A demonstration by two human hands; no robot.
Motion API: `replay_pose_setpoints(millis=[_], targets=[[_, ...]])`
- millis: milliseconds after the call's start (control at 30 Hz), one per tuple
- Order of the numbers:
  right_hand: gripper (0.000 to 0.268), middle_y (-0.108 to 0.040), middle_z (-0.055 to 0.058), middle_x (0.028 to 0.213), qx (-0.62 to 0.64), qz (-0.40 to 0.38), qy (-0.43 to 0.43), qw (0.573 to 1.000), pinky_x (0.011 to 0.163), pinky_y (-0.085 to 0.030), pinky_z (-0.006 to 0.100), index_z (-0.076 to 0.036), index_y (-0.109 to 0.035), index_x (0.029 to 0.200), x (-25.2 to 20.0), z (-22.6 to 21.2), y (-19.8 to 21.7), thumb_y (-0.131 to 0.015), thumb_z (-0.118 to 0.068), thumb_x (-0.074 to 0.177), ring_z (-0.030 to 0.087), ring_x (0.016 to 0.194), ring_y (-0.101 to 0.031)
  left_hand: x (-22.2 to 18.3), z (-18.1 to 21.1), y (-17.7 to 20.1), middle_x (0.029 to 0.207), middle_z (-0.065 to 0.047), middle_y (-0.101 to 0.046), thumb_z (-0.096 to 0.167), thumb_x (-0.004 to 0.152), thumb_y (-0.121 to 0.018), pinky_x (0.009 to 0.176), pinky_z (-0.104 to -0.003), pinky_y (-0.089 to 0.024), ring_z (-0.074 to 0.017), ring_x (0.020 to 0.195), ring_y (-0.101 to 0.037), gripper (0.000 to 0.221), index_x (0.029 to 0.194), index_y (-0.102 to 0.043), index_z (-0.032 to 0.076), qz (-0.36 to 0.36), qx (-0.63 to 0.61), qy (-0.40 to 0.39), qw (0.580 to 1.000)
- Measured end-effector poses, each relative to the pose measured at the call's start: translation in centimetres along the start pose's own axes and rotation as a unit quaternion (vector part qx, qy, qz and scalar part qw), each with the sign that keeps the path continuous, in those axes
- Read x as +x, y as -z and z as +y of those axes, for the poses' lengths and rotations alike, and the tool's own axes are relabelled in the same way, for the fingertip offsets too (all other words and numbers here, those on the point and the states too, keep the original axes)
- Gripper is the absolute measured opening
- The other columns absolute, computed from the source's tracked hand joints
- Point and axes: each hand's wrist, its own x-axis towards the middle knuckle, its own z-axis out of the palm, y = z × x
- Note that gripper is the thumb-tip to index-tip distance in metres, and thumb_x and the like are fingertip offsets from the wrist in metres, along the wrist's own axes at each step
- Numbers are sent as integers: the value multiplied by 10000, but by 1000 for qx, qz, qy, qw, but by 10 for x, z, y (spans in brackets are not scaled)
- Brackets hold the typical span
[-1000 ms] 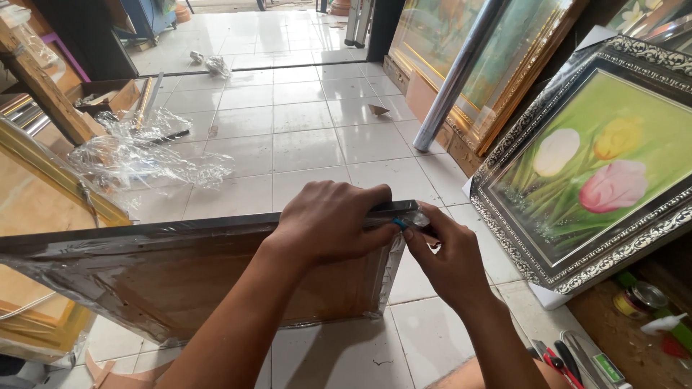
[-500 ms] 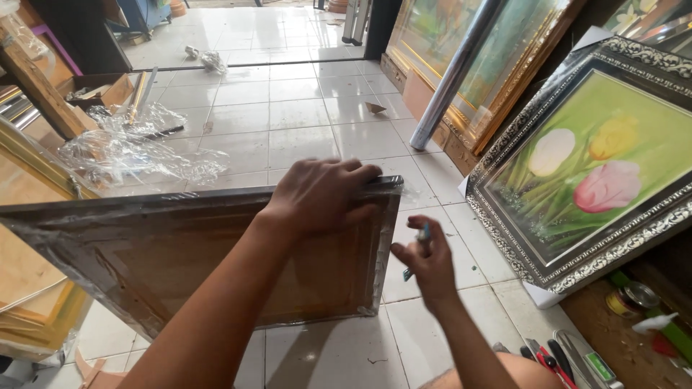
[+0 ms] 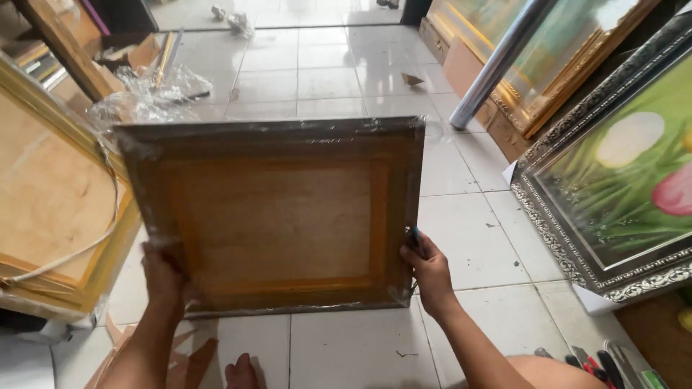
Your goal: Removing protective plastic wrap from a picture frame using a utility knife.
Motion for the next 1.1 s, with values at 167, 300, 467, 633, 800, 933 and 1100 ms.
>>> replay_pose_setpoints(millis=[167, 300, 467, 633, 800, 933, 1100], targets=[[559, -740, 163, 1408, -56, 108, -58, 991, 1127, -546, 569, -110, -732, 1516, 43, 20, 31, -700, 25, 975, 380, 1344, -661, 138, -79, -13, 1616, -245, -587, 969, 1039, -498, 1307, -577, -316, -516, 1533, -479, 947, 1621, -607, 230, 38, 299, -153, 941], [660, -700, 114, 1531, -66, 118, -97, 986, 1207, -480, 540, -160, -663, 1601, 65, 22, 58, -608, 59, 981, 341, 1416, -610, 26, -48, -67, 1486, -249, -602, 958, 962, -584, 1185, -657, -394, -484, 1434, -517, 905, 1601, -621, 318, 22, 327, -79, 942], [702, -718, 174, 1460, -94, 144, -147, 974, 974, -577, 512, -140, -674, 1591, 103, 68, 95, -631, 30, 911, 370, 1272, -646, 55, -86, -54, 1621, -288, -544, 901, 931, -609, 1193, -577, -385, -506, 1471, -461, 1084, 1709, -538, 149, -31, 416, -26, 909], [704, -698, 147, 1486, -98, 148, -144, 974, 965, -555, 432, -117, -652, 1606, 113, 94, 93, -643, 24, 916, 308, 1283, -639, 69, -100, -41, 1649, -285, -475, 922, 889, -619, 1168, -587, -409, -546, 1456, -458, 1098, 1687, -572, 169, -25, 458, -1, 889], [526, -708, 87, 1143, -87, 153, -123, 977, 731, -589, 331, -102, -695, 1484, 114, 107, 93, -704, -7, 966, 231, 937, -676, 40, -84, -38, 1696, -300, -379, 860, 892, -640, 1196, -546, -366, -527, 1484, -422, 1053, 1680, -587, 164, -19, 471, 26, 881], [457, -635, 31, 1078, -78, 168, -65, 980, 696, -593, 215, -103, -647, 1503, 89, 77, 72, -673, -65, 1048, 124, 854, -630, 39, -88, -45, 1638, -290, -507, 840, 969, -506, 1213, -532, -315, -489, 1526, -439, 978, 1672, -588, 164, 4, 533, -29, 845], [462, -651, 89, 1176, 1, 122, -81, 989, 798, -722, 349, -111, -635, 1562, 30, 13, 12, -695, -255, 1127, 181, 898, -696, -110, -48, -112, 1564, -369, -569, 384, 1029, -661, 1270, -602, -388, -564, 1522, -501, 693, 1597, -617, -11, -133, 511, -206, 824]])
